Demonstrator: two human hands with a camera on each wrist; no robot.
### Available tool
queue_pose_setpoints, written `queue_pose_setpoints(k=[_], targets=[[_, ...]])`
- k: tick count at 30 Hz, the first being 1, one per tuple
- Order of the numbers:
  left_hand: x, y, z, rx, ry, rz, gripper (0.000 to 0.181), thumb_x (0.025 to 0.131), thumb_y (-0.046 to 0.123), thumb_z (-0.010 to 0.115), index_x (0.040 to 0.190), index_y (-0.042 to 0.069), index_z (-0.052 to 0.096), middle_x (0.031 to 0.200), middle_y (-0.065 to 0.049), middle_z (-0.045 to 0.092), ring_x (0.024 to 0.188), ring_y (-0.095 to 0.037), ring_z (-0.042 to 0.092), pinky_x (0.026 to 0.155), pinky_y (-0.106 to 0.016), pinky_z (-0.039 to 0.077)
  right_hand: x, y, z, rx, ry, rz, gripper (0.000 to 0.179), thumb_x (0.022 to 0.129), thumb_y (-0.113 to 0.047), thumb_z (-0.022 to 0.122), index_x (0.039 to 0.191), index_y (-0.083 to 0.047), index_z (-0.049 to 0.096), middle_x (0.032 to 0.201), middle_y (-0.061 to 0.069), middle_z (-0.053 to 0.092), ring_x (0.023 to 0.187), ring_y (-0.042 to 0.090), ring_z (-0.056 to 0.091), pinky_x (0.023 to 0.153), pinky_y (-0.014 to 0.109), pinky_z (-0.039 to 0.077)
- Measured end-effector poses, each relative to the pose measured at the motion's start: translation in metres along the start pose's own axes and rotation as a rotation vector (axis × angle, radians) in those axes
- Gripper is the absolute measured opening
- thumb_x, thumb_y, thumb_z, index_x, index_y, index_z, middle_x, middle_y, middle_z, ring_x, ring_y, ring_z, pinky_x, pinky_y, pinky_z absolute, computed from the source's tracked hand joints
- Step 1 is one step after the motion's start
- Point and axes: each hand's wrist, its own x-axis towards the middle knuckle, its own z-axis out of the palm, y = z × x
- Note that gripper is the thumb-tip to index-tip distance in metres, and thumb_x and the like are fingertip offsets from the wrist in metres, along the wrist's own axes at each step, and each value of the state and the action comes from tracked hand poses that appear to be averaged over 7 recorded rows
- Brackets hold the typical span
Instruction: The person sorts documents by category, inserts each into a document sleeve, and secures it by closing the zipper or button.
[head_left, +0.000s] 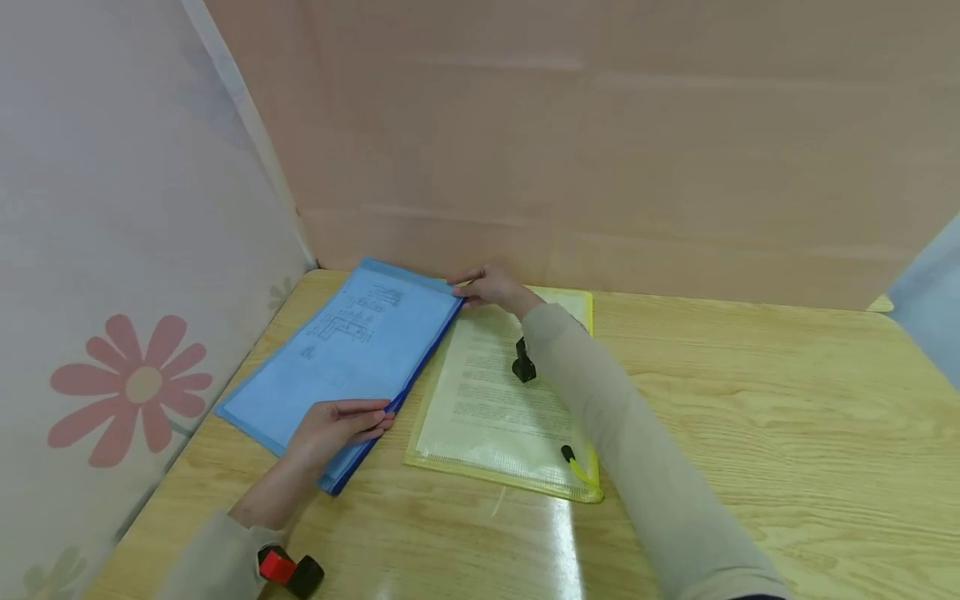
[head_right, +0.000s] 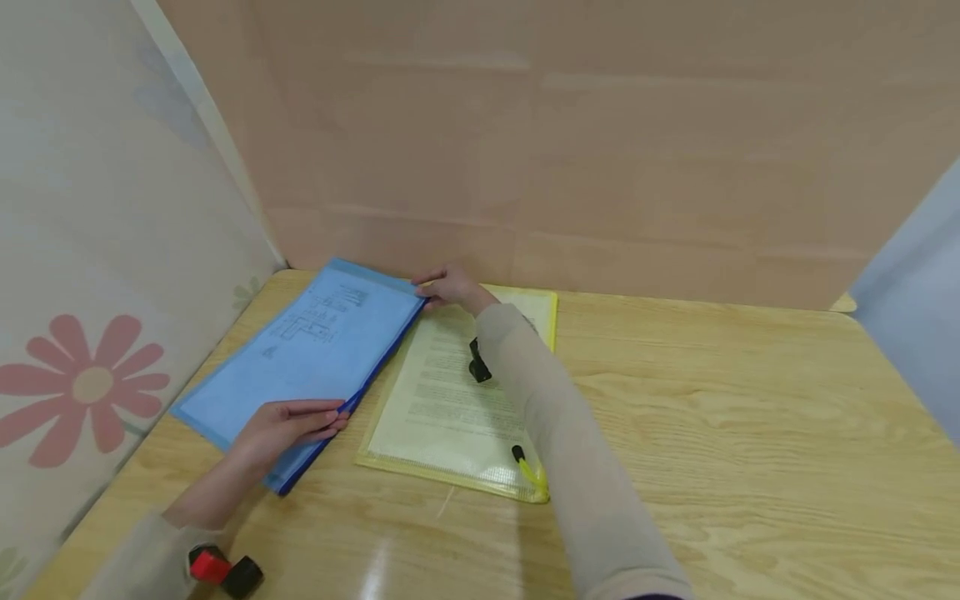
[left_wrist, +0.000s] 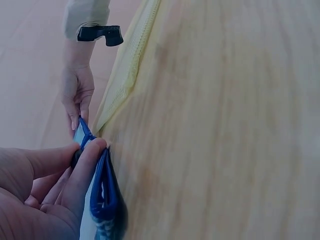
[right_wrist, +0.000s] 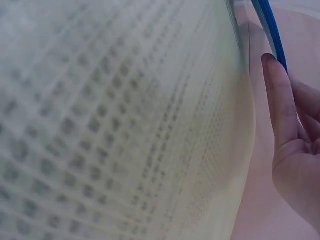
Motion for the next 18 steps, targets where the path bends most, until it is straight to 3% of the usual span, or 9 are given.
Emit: queue_pose_setpoints(k=[11, 18], targets=[[-0.015, -0.001, -0.014, -0.01, -0.07, 0.001, 0.042, 0.093, 0.005, 0.06, 0.13, -0.013, 0.051, 0.112, -0.016, 0.069, 0.096, -0.011, 0.069, 0.085, -0.025, 0.054, 0.004, -0.002, 0.005, -0.007, 0.052, -0.013, 0.032, 0.092, -0.007, 0.063, 0.124, -0.004, 0.064, 0.128, 0.015, 0.06, 0.069, 0.013, 0.065, 0.08, 0.031, 0.057], [-0.026, -0.002, -0.018, 0.006, -0.142, -0.015, 0.044, 0.093, 0.006, 0.061, 0.13, -0.014, 0.05, 0.112, -0.017, 0.069, 0.096, -0.011, 0.069, 0.084, -0.026, 0.054, 0.003, -0.006, 0.007, -0.02, 0.13, -0.006, 0.03, 0.091, -0.005, 0.064, 0.121, 0.001, 0.065, 0.123, 0.021, 0.062, 0.064, 0.013, 0.064, 0.077, 0.031, 0.057]])
